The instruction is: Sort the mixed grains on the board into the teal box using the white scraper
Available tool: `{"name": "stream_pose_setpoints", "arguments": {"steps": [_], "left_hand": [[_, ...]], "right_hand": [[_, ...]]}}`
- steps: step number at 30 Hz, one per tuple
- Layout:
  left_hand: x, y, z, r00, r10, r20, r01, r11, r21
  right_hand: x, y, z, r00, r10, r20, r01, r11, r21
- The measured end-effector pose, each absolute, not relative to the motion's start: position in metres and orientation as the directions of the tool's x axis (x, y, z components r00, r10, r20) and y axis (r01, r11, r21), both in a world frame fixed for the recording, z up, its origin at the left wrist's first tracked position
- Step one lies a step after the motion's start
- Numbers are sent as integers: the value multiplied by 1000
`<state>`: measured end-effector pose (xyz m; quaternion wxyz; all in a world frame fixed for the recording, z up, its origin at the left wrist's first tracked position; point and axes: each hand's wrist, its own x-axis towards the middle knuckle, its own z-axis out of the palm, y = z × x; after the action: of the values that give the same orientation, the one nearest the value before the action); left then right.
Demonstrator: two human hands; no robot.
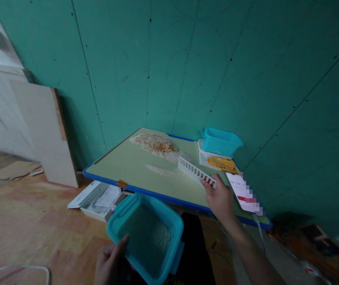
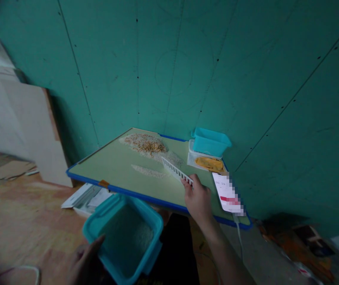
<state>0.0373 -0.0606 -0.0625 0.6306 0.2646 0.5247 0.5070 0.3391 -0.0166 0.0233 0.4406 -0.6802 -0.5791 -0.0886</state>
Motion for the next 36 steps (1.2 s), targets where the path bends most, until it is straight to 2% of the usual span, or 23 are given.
{"name": "stream_pose_setpoints", "arguments": {"steps": [4,7,11,14,19,27,32,36], "left_hand": [[45,-59,-66,-52,892,-448,-433,385,816],[51,-55,-71,-58,907,-417,-465,345,815],[56,-45,-78,-34,935,-352,-419,307,855],[56,-37,-78,-46,933,-356,-406,308,861],[55,-30,-80,-61,924,-378,-408,323,854],[54,-32,-79,-78,919,-386,-431,318,844],[54,-34,-69,-90,923,-375,-469,293,833],[54,-33,-67,-80,926,-368,-496,284,821]], "right_hand": [[322,-4,24,254,741,621,876,95,-472],[307,3,24,211,766,607,862,148,-486],[293,10,26,170,786,595,828,213,-518],[303,16,31,262,765,589,761,212,-614],[350,11,31,504,650,568,593,218,-775],[374,5,20,544,766,342,347,166,-923],[359,21,25,482,841,244,273,121,-954],[348,30,28,449,863,232,267,119,-956]]}}
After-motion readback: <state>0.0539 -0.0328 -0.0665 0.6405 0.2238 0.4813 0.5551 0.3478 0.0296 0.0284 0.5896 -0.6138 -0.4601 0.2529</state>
